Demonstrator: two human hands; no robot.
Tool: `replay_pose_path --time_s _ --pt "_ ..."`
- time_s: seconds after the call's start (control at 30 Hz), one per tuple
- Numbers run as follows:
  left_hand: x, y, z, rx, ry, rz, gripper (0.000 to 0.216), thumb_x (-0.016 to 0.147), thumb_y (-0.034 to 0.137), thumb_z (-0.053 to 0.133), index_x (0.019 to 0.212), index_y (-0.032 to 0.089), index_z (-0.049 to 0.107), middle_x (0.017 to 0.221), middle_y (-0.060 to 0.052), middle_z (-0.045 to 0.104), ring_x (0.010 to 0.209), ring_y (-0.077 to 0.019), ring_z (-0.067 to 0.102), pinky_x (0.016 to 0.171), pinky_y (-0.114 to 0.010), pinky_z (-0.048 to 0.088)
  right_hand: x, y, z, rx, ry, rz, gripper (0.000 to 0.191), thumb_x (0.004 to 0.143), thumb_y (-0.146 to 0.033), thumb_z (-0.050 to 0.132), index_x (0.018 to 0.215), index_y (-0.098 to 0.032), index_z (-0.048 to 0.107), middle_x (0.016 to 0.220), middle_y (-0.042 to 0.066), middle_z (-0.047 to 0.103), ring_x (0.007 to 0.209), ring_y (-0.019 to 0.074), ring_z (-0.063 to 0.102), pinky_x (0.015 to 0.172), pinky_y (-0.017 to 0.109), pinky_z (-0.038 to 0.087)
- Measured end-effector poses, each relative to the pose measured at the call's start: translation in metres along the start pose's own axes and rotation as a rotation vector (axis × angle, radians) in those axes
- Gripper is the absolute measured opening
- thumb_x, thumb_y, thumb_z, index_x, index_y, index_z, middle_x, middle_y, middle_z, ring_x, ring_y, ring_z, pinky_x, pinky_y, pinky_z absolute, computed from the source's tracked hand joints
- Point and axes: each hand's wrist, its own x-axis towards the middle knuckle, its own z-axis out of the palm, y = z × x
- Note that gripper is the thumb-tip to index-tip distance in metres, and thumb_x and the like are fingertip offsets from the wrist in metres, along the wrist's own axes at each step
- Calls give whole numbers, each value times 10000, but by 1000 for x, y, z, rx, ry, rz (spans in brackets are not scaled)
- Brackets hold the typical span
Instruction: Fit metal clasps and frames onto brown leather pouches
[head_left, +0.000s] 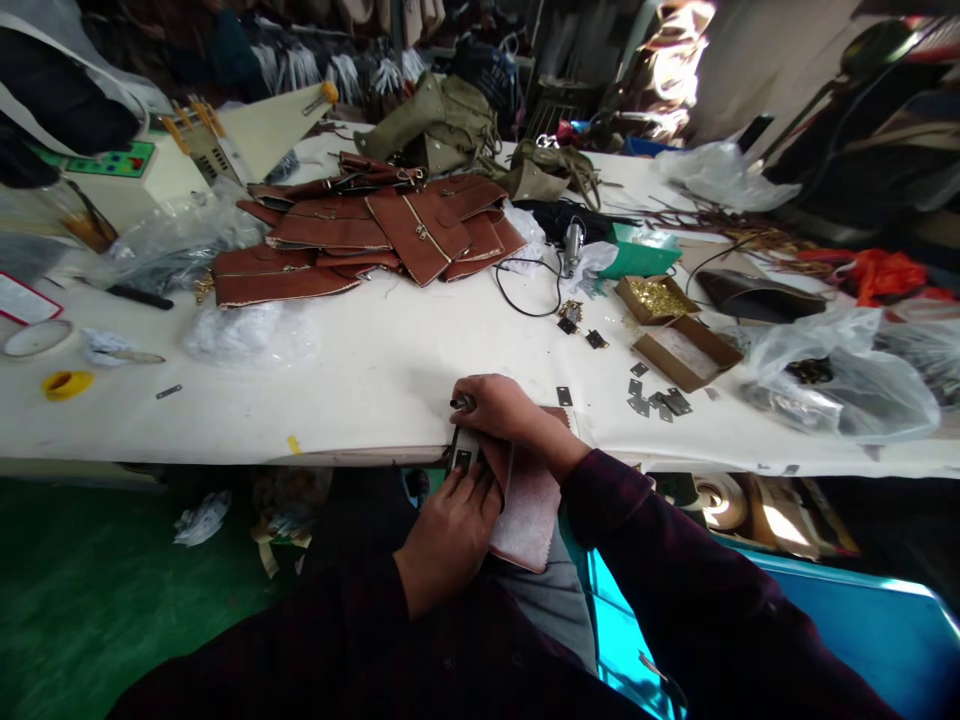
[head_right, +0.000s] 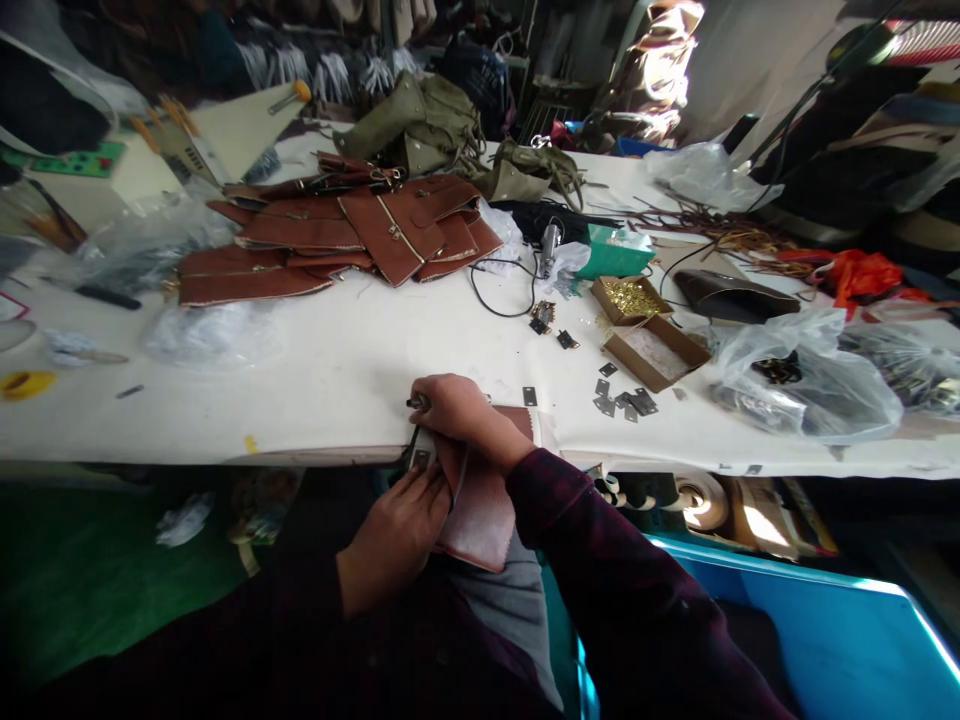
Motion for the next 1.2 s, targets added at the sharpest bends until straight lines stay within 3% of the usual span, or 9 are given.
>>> replay_pose_path --time_s 0.17,0.23,0.47,0.57,0.63,0.7,0.8,0.93,1.2 --pt "5 2 -5 2 -1 -34 444 984 56 429 1373 57 642 1360 -223 736 1336 -342 675 1235 -530 458 -40 -35 -16 586 600 12 428 991 -635 628 834 -243 561 792 9 616 732 173 588 708 297 504" --pt "6 3 -6 -26 6 -54 421 988 50 435 1346 69 656 1340 -206 747 1321 -333 683 1247 -529 448 -54 -51 -14 743 726 55 524 1017 -741 490 799 -265 481 752 20 584 685 185 579 664 319 523" --pt "12 5 -10 -89 44 -83 380 1006 40 451 1314 78 672 1337 -205 745 1281 -332 694 1183 -524 501 -57 -53 32 969 645 129 525 984 -703 592 725 -257 490 656 -3 574 601 161 555 618 298 514" --pt "2 -1 -16 -283 99 -127 248 1029 138 526 1170 150 730 1176 -156 788 1164 -304 716 1107 -481 537 -52 -47 42 941 657 151 526 992 -681 585 701 -254 491 649 1 583 602 160 556 626 298 513" --pt "-10 -6 -20 -486 189 -324 151 1013 260 627 1081 194 745 1072 -116 782 1077 -284 705 1037 -438 546 -49 -46 43 915 650 165 526 997 -671 572 689 -257 468 637 -3 571 591 158 542 616 295 506" --pt "-20 -10 -18 -767 260 -692 191 955 376 724 1046 210 744 1018 -92 760 996 -265 687 938 -385 540 -44 -45 43 898 651 180 509 1013 -637 550 684 -259 456 629 -6 565 586 157 540 618 293 503" --pt "-21 -14 -5 -1184 162 -1086 348 868 537 786 902 191 760 879 -78 743 858 -254 674 767 -333 506 -36 -43 44 928 674 178 468 1020 -568 566 686 -258 460 630 -9 576 591 155 552 632 291 503" --pt "-2 -11 16 -1430 28 -1136 541 801 688 783 681 161 743 704 -78 714 669 -236 632 612 -317 429 -31 -41 43 1058 702 130 458 1002 -527 630 671 -253 472 604 -17 576 562 151 536 587 290 465" --pt "15 5 16 -1602 245 -1290 525 722 666 863 773 151 774 759 -52 741 747 -216 634 696 -303 426 -40 -37 36 1166 586 34 450 988 -457 725 649 -229 536 571 -24 578 514 134 494 518 282 388"
